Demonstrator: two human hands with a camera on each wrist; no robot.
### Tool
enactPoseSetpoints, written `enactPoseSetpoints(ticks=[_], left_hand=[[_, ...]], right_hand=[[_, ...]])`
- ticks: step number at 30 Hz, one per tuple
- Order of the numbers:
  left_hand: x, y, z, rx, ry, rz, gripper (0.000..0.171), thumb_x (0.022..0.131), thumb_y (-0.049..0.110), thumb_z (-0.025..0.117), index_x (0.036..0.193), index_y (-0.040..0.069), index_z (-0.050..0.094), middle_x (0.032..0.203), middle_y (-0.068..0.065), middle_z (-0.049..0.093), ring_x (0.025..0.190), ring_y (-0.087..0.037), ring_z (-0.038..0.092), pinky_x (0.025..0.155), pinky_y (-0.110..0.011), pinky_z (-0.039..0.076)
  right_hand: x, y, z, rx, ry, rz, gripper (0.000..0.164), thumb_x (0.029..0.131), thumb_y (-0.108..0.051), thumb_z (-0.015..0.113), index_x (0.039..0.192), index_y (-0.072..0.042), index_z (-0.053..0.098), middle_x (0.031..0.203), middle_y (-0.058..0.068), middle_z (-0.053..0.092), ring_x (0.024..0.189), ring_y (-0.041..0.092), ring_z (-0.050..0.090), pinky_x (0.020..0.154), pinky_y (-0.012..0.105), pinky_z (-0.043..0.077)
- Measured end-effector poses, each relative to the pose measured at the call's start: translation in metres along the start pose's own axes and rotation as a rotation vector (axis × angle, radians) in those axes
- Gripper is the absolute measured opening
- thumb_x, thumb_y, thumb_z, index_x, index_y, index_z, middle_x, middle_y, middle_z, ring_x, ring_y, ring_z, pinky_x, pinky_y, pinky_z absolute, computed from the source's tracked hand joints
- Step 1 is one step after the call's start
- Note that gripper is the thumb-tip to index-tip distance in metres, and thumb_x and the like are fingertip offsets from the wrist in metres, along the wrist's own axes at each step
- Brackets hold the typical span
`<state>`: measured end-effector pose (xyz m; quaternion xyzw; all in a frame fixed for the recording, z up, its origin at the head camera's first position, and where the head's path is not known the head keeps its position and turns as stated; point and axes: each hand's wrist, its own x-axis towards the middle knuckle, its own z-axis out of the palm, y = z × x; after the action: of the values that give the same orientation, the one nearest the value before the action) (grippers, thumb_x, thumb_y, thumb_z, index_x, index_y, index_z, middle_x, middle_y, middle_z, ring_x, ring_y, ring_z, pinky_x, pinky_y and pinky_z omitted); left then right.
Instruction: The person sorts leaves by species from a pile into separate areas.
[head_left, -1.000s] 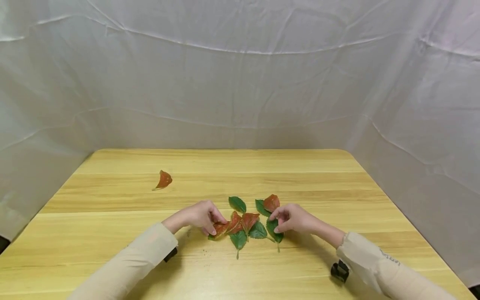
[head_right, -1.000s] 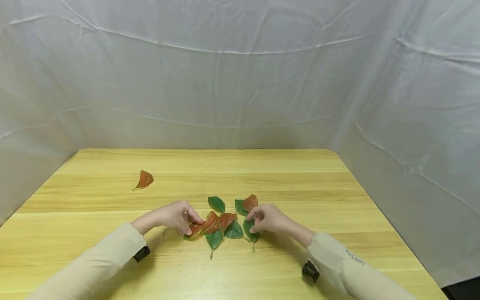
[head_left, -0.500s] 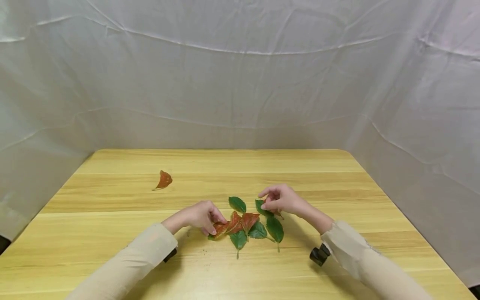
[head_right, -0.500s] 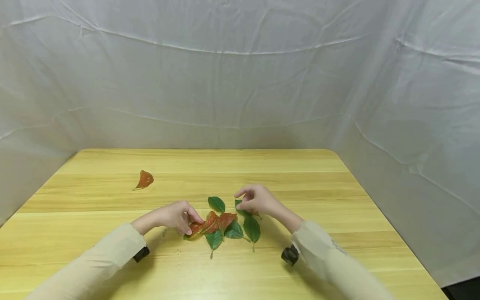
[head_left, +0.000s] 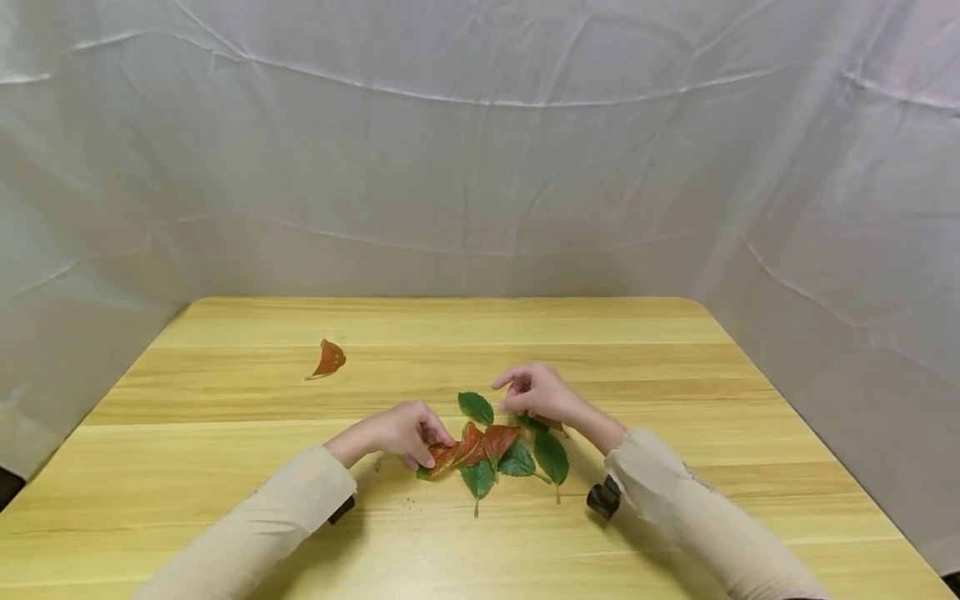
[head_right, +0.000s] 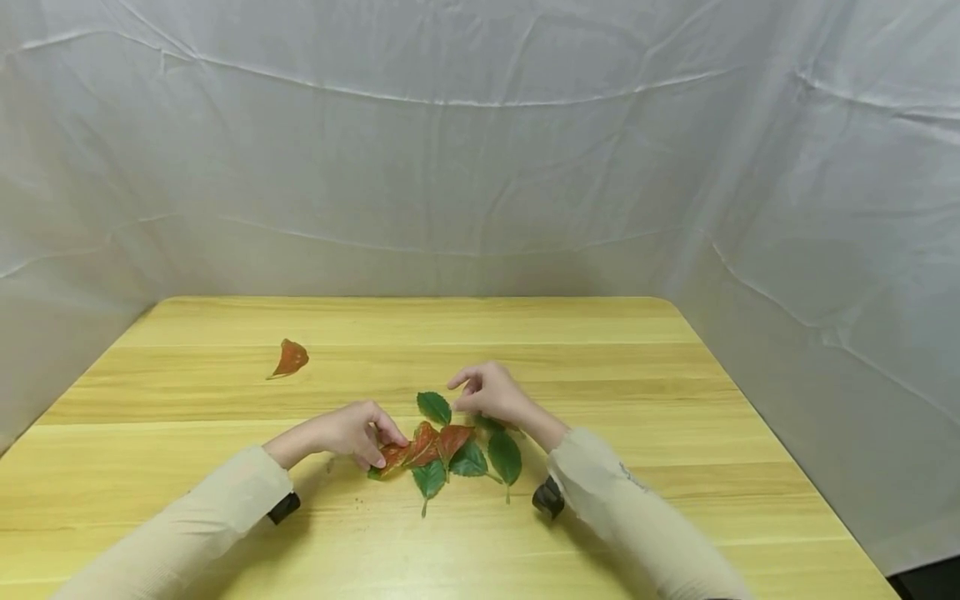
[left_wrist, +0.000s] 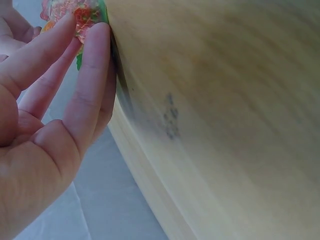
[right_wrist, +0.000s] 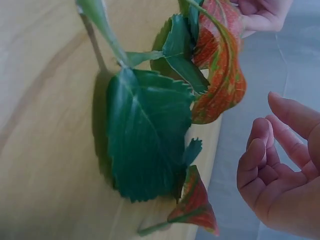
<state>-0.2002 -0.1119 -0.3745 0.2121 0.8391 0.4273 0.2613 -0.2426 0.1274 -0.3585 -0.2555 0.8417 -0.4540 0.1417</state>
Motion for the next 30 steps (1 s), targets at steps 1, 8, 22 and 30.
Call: enactPoseSetpoints(ticks=[1,8,22,30], left_hand=[[0.0,0.0,0.0,0.001,-0.001,0.0,0.031,0.067,-0.016,0.067,0.094,-0.001,0.068,0.08,-0.01,0.051,0.072,-0.017,0.047,0.052,-0.029,0.051],[0.0,-0.001,0.0,0.001,-0.01,0.005,0.031,0.067,-0.016,0.068,0.095,-0.002,0.068,0.079,-0.01,0.051,0.071,-0.016,0.048,0.052,-0.03,0.051],[0.001,0.0,0.001,-0.001,-0.014,-0.008,0.031,0.068,-0.015,0.068,0.095,0.0,0.069,0.077,-0.009,0.052,0.067,-0.015,0.049,0.051,-0.03,0.051],[0.001,0.001,0.0,0.004,-0.023,-0.005,0.029,0.069,-0.014,0.068,0.095,-0.001,0.068,0.077,-0.01,0.051,0.064,-0.015,0.051,0.05,-0.031,0.051]], right_hand=[[0.002,0.0,0.001,-0.005,0.001,-0.004,0.028,0.076,-0.001,0.068,0.102,0.008,0.061,0.068,0.006,0.059,0.051,0.017,0.047,0.042,0.023,0.037],[0.014,0.003,0.011,-0.053,0.011,-0.008,0.027,0.077,-0.002,0.068,0.102,0.007,0.062,0.068,0.004,0.059,0.053,0.026,0.052,0.046,0.03,0.044],[0.032,0.003,0.022,-0.202,0.023,0.059,0.029,0.073,-0.007,0.073,0.101,-0.001,0.067,0.09,0.012,0.062,0.084,0.024,0.057,0.065,0.031,0.048],[0.039,0.002,0.024,-0.24,0.009,0.095,0.029,0.072,-0.006,0.073,0.1,-0.002,0.067,0.094,0.013,0.062,0.088,0.025,0.057,0.067,0.031,0.049]])
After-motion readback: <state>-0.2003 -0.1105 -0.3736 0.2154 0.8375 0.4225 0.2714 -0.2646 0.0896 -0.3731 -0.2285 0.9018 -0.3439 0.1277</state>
